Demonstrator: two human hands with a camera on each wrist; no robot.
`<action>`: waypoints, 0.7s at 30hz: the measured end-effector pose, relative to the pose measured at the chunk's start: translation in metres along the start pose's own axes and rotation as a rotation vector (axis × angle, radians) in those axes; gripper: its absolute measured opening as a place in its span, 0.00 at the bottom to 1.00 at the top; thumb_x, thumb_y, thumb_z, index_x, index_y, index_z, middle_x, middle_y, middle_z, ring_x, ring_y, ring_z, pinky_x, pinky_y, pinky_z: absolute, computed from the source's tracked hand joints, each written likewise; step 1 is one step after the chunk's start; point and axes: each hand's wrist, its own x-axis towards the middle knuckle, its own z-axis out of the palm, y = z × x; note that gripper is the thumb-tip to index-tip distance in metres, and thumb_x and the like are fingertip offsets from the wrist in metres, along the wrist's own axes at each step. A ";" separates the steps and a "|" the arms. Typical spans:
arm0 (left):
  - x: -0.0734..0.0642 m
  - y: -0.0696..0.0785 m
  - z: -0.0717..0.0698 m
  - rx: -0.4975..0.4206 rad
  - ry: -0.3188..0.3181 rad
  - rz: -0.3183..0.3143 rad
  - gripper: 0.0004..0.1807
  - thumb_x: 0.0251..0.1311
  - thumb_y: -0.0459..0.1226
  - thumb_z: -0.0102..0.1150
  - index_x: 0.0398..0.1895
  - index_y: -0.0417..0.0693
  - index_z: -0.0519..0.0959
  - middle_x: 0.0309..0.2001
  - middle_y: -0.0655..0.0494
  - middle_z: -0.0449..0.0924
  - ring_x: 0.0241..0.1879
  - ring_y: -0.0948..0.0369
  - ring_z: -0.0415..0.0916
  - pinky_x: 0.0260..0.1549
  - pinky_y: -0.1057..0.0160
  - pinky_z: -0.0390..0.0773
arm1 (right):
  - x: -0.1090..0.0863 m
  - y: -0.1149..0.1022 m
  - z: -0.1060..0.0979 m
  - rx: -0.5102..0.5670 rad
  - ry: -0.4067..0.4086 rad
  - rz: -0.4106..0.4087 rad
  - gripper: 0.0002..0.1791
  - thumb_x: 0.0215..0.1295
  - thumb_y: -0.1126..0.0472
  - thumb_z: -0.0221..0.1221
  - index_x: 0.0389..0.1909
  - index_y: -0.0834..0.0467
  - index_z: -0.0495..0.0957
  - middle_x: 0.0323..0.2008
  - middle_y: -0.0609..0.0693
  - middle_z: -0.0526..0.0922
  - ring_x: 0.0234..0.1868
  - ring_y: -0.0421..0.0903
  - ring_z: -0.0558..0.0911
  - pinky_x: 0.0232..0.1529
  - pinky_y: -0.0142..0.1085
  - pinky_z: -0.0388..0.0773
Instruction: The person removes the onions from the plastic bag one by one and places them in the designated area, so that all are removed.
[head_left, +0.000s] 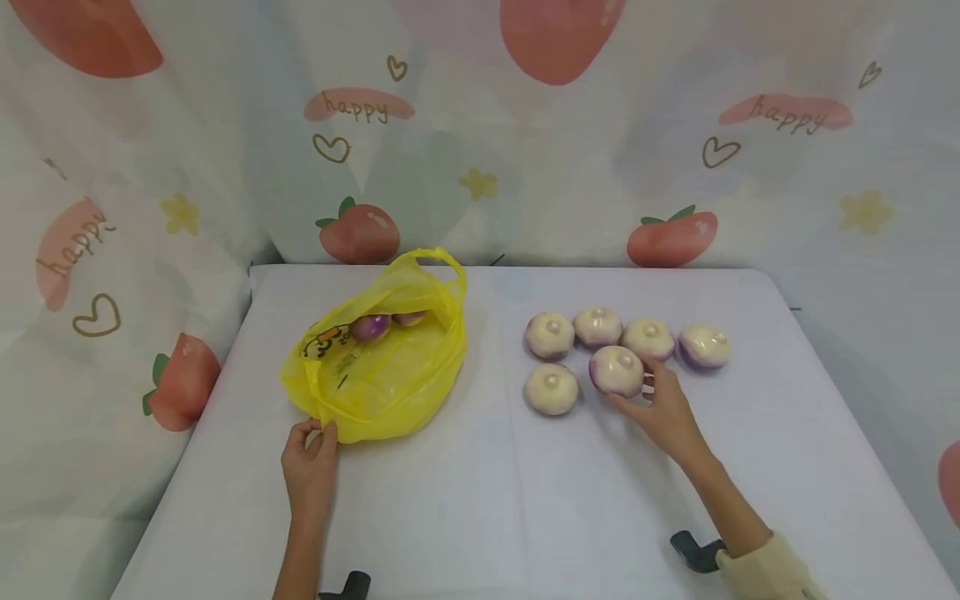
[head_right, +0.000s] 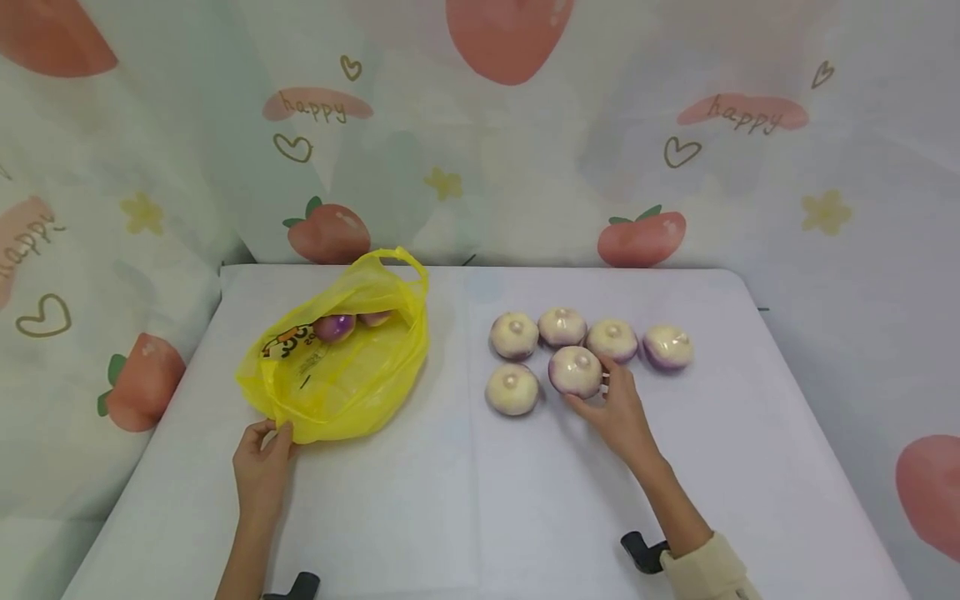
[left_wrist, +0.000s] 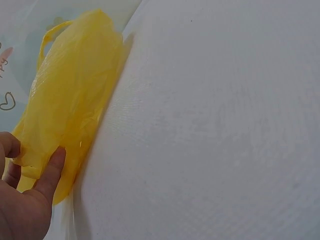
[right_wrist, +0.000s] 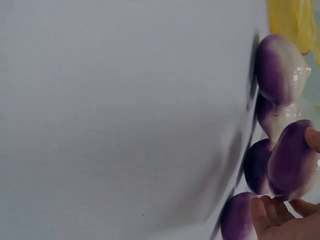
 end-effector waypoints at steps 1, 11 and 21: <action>0.000 0.000 0.000 0.003 0.001 0.000 0.13 0.65 0.40 0.55 0.40 0.38 0.70 0.43 0.43 0.79 0.34 0.66 0.77 0.31 0.77 0.75 | 0.000 0.002 0.001 -0.009 0.001 -0.002 0.42 0.57 0.59 0.66 0.65 0.72 0.55 0.57 0.68 0.64 0.53 0.62 0.68 0.49 0.55 0.70; -0.001 -0.001 0.000 -0.002 -0.007 -0.008 0.14 0.65 0.40 0.55 0.41 0.37 0.69 0.47 0.45 0.77 0.36 0.67 0.77 0.32 0.77 0.75 | -0.002 0.014 0.005 -0.059 -0.082 0.102 0.45 0.58 0.58 0.66 0.65 0.75 0.51 0.58 0.73 0.61 0.55 0.67 0.67 0.53 0.56 0.68; 0.000 -0.002 0.000 -0.026 -0.013 -0.005 0.13 0.65 0.39 0.55 0.41 0.36 0.69 0.49 0.46 0.75 0.36 0.67 0.77 0.33 0.77 0.75 | -0.005 0.018 0.006 -0.052 -0.097 0.093 0.45 0.57 0.58 0.66 0.66 0.74 0.50 0.58 0.73 0.61 0.56 0.66 0.66 0.53 0.56 0.68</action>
